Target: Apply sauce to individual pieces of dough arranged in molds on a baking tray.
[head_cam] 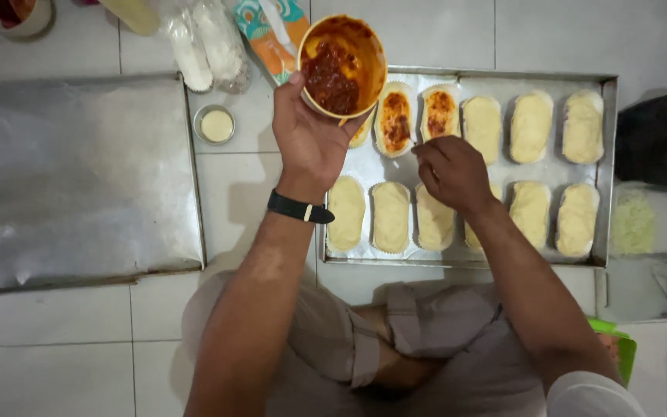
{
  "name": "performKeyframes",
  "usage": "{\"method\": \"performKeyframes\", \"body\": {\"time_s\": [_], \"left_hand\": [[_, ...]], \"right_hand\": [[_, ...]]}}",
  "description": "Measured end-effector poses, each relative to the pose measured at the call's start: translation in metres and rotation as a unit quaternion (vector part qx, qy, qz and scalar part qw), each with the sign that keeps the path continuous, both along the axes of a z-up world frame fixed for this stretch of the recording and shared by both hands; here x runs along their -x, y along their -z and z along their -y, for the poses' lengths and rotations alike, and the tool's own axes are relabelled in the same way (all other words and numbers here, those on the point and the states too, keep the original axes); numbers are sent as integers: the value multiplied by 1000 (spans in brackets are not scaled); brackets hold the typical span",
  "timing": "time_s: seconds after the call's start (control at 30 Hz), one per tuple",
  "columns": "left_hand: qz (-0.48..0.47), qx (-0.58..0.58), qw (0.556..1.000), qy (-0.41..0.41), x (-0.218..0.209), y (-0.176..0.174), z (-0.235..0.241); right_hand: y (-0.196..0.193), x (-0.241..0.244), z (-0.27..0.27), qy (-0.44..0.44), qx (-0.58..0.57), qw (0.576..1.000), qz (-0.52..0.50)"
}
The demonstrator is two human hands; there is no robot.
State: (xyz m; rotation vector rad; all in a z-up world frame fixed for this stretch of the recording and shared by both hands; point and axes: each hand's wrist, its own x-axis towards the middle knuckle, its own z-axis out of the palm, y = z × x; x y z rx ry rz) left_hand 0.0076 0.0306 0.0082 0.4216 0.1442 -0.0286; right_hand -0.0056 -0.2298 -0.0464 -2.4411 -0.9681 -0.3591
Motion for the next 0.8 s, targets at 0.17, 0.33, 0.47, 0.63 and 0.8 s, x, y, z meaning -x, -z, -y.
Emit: {"method": "performKeyframes", "body": {"time_s": [0.17, 0.33, 0.47, 0.63, 0.8], "left_hand": [[24, 26, 999, 38, 1, -1, 1], [25, -9, 997, 71, 9, -13, 8], [20, -44, 997, 59, 16, -18, 14], [2, -64, 996, 63, 28, -17, 18], [-74, -68, 994, 53, 51, -12, 22]], "right_hand": [[-5, 8, 8, 35, -62, 997, -8], [9, 27, 25, 131, -239, 956, -107], [1, 35, 36, 190, -489, 808, -269], [-1, 60, 50, 195, -683, 617, -339], [11, 80, 72, 171, -768, 486, -381]]}}
